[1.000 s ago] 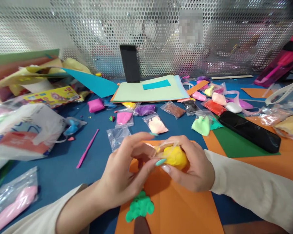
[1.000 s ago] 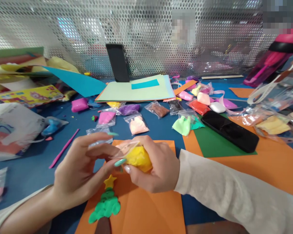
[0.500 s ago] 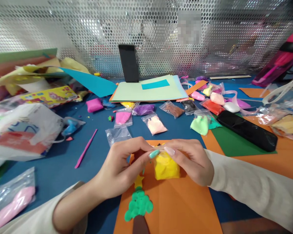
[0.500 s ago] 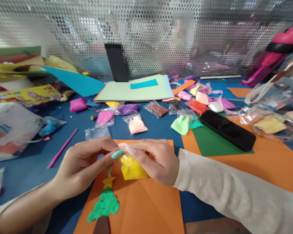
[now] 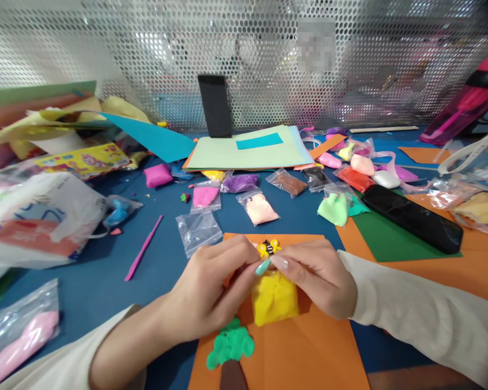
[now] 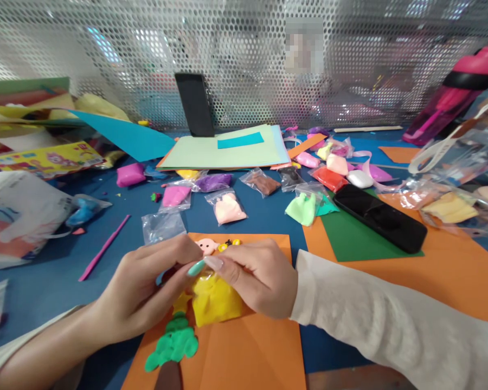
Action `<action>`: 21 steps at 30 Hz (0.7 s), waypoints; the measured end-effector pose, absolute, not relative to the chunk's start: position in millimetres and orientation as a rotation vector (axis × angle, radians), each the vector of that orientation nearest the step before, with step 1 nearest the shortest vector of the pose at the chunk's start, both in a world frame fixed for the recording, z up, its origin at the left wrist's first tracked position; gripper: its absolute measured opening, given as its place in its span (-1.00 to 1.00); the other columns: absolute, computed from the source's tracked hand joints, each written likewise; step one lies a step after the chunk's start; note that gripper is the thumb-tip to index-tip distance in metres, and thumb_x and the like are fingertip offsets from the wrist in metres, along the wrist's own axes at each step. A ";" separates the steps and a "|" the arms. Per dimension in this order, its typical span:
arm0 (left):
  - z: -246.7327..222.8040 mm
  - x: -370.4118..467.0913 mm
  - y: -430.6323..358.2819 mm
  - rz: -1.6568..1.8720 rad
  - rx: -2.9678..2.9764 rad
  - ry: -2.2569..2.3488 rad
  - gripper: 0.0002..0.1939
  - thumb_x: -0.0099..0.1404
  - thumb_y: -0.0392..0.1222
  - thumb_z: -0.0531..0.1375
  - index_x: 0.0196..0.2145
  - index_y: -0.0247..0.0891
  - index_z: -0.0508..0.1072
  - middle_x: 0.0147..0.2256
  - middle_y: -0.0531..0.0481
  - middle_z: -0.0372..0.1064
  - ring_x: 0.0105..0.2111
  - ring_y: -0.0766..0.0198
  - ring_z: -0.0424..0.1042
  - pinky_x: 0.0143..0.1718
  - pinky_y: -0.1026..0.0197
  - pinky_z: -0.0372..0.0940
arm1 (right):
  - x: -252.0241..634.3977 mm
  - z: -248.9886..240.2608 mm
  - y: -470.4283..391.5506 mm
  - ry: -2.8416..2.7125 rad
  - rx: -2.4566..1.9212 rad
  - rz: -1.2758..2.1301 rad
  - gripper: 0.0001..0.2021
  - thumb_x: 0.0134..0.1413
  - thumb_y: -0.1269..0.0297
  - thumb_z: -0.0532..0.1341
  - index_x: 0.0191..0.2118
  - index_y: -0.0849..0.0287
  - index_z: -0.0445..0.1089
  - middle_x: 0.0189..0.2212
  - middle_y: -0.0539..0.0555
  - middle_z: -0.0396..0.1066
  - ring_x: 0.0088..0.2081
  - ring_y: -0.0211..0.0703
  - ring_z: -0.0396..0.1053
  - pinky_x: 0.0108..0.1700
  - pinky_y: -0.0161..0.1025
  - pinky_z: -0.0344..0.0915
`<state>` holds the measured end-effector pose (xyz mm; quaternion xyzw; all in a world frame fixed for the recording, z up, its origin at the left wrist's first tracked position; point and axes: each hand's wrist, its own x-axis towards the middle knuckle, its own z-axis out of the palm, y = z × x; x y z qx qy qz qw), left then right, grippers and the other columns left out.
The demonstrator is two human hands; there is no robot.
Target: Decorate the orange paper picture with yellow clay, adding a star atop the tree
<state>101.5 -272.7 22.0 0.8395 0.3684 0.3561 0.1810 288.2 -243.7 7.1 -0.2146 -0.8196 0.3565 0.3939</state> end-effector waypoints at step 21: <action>18.7 96.3 -274.5 1.058 2.344 1.086 -0.88 0.34 -0.31 -0.08 -0.32 -0.21 0.20 -0.55 0.14 0.22 -0.62 0.44 0.19 -0.59 0.39 0.13 | 289.7 4.8 -244.7 -2.082 -0.518 0.810 -0.74 -0.01 0.30 0.24 -0.15 0.23 0.34 -0.44 0.02 0.45 -0.54 -0.33 0.34 -0.51 -0.39 0.30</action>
